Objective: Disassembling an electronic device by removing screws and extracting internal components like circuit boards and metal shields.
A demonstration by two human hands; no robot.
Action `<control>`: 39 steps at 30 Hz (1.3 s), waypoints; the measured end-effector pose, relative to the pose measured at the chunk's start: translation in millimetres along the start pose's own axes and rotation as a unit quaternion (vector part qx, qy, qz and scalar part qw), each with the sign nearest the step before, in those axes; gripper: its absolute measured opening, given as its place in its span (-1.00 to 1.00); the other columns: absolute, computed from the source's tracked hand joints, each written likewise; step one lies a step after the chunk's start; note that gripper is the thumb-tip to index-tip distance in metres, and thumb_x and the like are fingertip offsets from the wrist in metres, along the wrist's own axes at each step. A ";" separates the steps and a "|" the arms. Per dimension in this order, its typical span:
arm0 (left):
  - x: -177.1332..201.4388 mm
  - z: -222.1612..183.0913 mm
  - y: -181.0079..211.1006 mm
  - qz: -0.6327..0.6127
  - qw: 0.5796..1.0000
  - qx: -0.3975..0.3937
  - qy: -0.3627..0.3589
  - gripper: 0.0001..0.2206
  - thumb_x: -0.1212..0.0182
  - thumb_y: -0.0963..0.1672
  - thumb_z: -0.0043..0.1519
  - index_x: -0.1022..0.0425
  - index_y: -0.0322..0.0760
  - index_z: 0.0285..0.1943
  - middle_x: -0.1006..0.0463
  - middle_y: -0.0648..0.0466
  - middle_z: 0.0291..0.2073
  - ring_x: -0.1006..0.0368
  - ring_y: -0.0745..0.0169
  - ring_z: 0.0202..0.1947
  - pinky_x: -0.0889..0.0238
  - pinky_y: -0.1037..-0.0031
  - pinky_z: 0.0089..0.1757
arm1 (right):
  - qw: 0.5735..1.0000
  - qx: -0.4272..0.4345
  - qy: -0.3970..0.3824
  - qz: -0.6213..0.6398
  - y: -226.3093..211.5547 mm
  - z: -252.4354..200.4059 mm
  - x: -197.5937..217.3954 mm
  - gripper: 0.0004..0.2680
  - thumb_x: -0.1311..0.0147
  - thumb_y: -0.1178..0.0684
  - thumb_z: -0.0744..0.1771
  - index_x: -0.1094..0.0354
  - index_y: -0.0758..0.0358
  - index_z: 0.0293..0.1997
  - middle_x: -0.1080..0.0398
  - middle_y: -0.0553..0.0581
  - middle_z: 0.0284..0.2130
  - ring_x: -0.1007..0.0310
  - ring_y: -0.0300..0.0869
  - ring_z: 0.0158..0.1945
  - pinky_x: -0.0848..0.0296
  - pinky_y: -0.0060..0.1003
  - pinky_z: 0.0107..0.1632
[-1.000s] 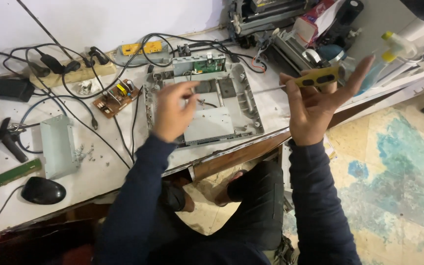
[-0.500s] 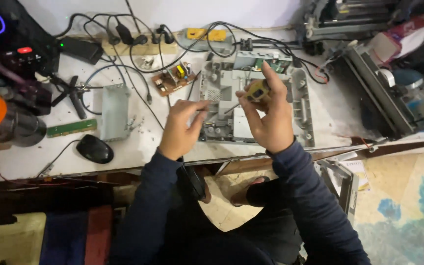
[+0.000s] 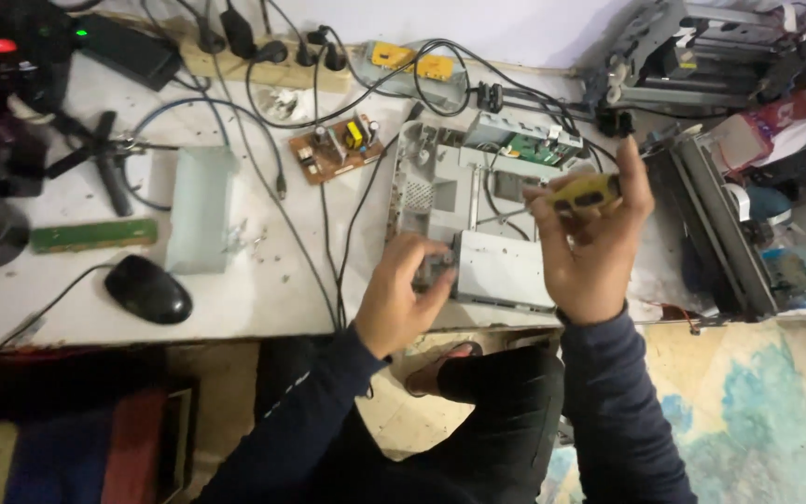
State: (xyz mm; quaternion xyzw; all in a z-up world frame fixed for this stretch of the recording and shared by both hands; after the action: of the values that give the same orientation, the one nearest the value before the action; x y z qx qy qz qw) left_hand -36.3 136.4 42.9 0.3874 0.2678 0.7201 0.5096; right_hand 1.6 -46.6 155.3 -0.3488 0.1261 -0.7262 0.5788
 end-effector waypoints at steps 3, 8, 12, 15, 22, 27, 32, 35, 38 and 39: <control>-6.0 1.9 4.0 -0.020 1.000 -0.009 -0.010 -0.74 -0.33 -0.13 0.25 -0.44 -0.34 0.04 -0.45 -0.06 -0.19 -0.46 -0.09 -0.22 -0.40 0.18 -0.16 | 0.999 -0.016 0.013 0.025 17.4 -4.4 2.2 -0.32 -0.10 0.51 0.37 0.39 0.26 0.59 -0.30 0.45 -0.08 -0.60 0.38 -0.06 -0.65 0.25 0.02; -11.0 4.7 2.7 0.025 1.000 -0.007 -0.009 -0.63 -0.35 -0.06 0.23 -0.36 -0.39 0.04 -0.44 -0.16 -0.03 -0.45 -0.08 0.01 -0.46 0.16 0.04 | 0.999 -0.017 -0.030 0.019 13.7 4.7 3.8 -0.34 0.00 0.53 0.41 0.29 -0.02 0.60 -0.31 0.43 -0.01 -0.53 0.19 0.02 -0.75 0.11 0.15; -13.7 4.0 -4.3 0.011 0.998 0.043 -0.036 -0.63 -0.40 -0.07 0.19 -0.36 -0.38 0.01 -0.45 -0.12 -0.06 -0.47 0.01 -0.05 -0.51 0.23 0.00 | 0.998 -0.057 -0.001 -0.005 13.3 6.4 5.4 -0.30 0.00 0.54 0.39 0.28 -0.11 0.62 -0.27 0.51 0.03 -0.52 0.18 0.01 -0.75 0.09 0.16; -13.8 2.1 -7.7 0.033 0.996 0.065 -0.046 -0.56 -0.41 -0.03 0.18 -0.37 -0.43 0.04 -0.46 -0.16 -0.03 -0.50 -0.07 -0.03 -0.54 0.21 -0.03 | 0.998 -0.056 -0.001 -0.014 16.5 7.2 2.2 -0.30 0.01 0.51 0.38 0.28 -0.17 0.60 -0.25 0.55 -0.01 -0.57 0.26 -0.10 -0.75 0.19 0.12; -17.5 -6.5 -16.3 0.084 0.987 0.135 -0.036 -0.56 -0.45 0.01 0.14 -0.46 -0.30 0.05 -0.49 -0.06 -0.05 -0.53 0.00 -0.12 -0.49 0.24 -0.23 | 0.996 -0.085 0.003 -0.031 26.6 7.8 -3.3 -0.28 0.02 0.50 0.33 0.28 -0.23 0.55 -0.25 0.59 -0.11 -0.59 0.25 -0.26 -0.75 0.20 0.06; -19.0 -6.4 -19.8 0.091 0.979 0.177 -0.043 -0.58 -0.45 0.03 0.11 -0.53 -0.27 0.01 -0.54 -0.03 -0.07 -0.58 -0.02 -0.12 -0.52 0.21 -0.24 | 0.993 -0.105 0.031 -0.036 23.2 8.7 -6.9 -0.24 0.01 0.49 0.30 0.21 -0.34 0.57 -0.29 0.60 -0.18 -0.58 0.24 -0.30 -0.76 0.17 0.02; -18.9 -7.9 -18.8 0.134 0.967 0.218 -0.006 -0.57 -0.56 0.03 -0.05 -0.57 -0.15 -0.08 -0.58 0.05 -0.11 -0.61 0.13 -0.24 -0.51 0.37 -0.33 | 0.957 -0.260 0.119 -0.050 22.6 4.6 -10.2 -0.34 0.07 0.47 0.41 0.13 -0.42 0.54 -0.28 0.52 -0.03 -0.61 0.27 -0.14 -0.73 0.20 0.27; -19.4 -6.3 -17.0 0.140 0.969 0.202 -0.006 -0.59 -0.56 0.00 -0.02 -0.54 -0.15 -0.07 -0.57 0.08 -0.11 -0.60 0.14 -0.20 -0.52 0.38 -0.27 | 0.929 -0.343 0.120 -0.072 27.4 7.1 -3.3 -0.37 0.02 0.44 0.42 0.06 -0.47 0.49 -0.36 0.38 -0.03 -0.66 0.22 0.03 -0.82 0.13 0.28; -22.4 -14.9 -23.1 0.151 0.953 0.261 -0.027 -0.59 -0.54 0.03 -0.03 -0.58 -0.08 -0.05 -0.59 0.14 -0.07 -0.63 0.17 -0.18 -0.59 0.33 -0.26 | 0.868 -0.440 0.133 -0.189 30.7 30.4 -9.7 -0.61 -0.04 0.34 0.36 0.06 0.19 0.26 -0.43 0.30 -0.25 -0.70 0.00 -0.23 -0.81 -0.20 0.06; -22.8 -15.8 -24.1 0.151 0.952 0.263 -0.027 -0.59 -0.54 0.03 -0.03 -0.58 -0.08 -0.05 -0.59 0.14 -0.07 -0.63 0.17 -0.18 -0.59 0.33 -0.26 | 0.868 -0.441 0.131 -0.189 42.1 17.5 3.4 -0.61 -0.04 0.34 0.36 0.06 0.19 0.26 -0.43 0.30 -0.25 -0.70 0.00 -0.23 -0.81 -0.20 0.06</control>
State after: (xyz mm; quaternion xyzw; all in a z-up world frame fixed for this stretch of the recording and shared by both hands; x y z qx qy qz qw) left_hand -32.6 123.2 8.9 0.5629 0.3724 0.6820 0.2819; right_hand 44.4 -58.4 144.6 -0.4861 0.4394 -0.7300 0.1944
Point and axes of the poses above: each hand's wrist, its own z-axis towards the middle knuckle, its own x-axis out of the back of the hand, y = z × x, the point moved 8 cm from there along z, towards the middle knuckle
